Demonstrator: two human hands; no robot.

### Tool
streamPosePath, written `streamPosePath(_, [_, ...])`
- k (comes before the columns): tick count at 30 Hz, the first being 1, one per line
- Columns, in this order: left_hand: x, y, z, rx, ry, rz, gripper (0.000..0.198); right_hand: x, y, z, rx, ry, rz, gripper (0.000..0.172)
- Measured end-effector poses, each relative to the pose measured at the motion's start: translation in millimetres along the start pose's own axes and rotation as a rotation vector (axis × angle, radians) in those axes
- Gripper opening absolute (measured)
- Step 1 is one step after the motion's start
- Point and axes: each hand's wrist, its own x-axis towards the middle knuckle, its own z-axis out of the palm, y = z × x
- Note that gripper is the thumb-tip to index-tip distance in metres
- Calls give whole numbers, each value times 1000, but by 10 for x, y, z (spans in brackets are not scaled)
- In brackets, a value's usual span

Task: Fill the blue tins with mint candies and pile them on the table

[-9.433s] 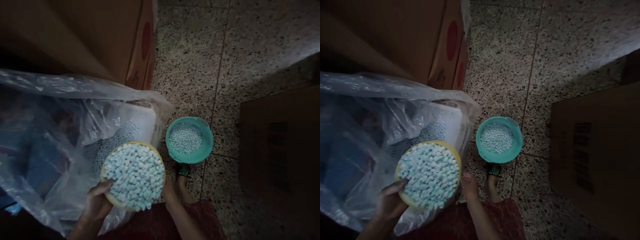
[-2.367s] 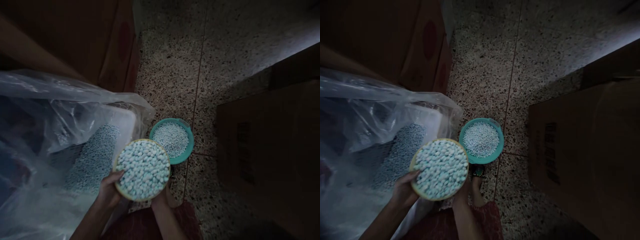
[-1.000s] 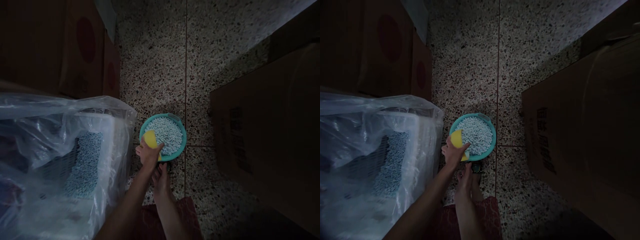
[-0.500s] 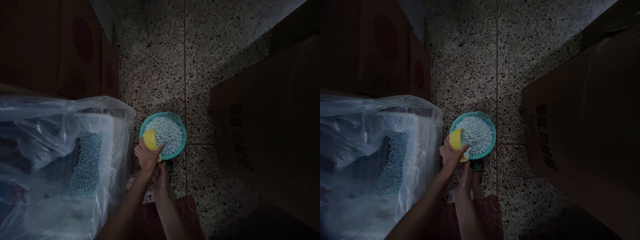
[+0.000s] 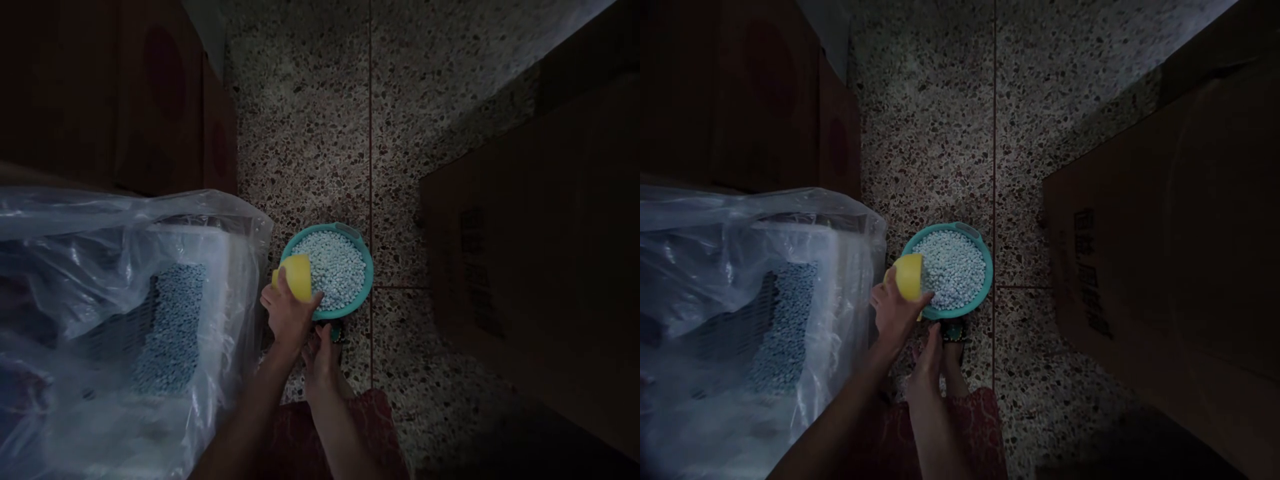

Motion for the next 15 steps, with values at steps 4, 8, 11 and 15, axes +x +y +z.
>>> streamPosePath(4, [38, -65, -36, -47, -28, 76, 101, -36, 13, 19, -11, -6, -11, 59])
streamPosePath(8, [73, -184, -188, -133, -23, 77, 100, -46, 30, 37, -42, 8, 6, 64])
streamPosePath(11, [89, -371, -483, -308, 35, 22, 98, -35, 64, 48, -72, 14, 0, 67])
streamPosePath(15, [44, -776, -1123, -645, 49, -79, 90, -27, 115, 61, -97, 23, -19, 63])
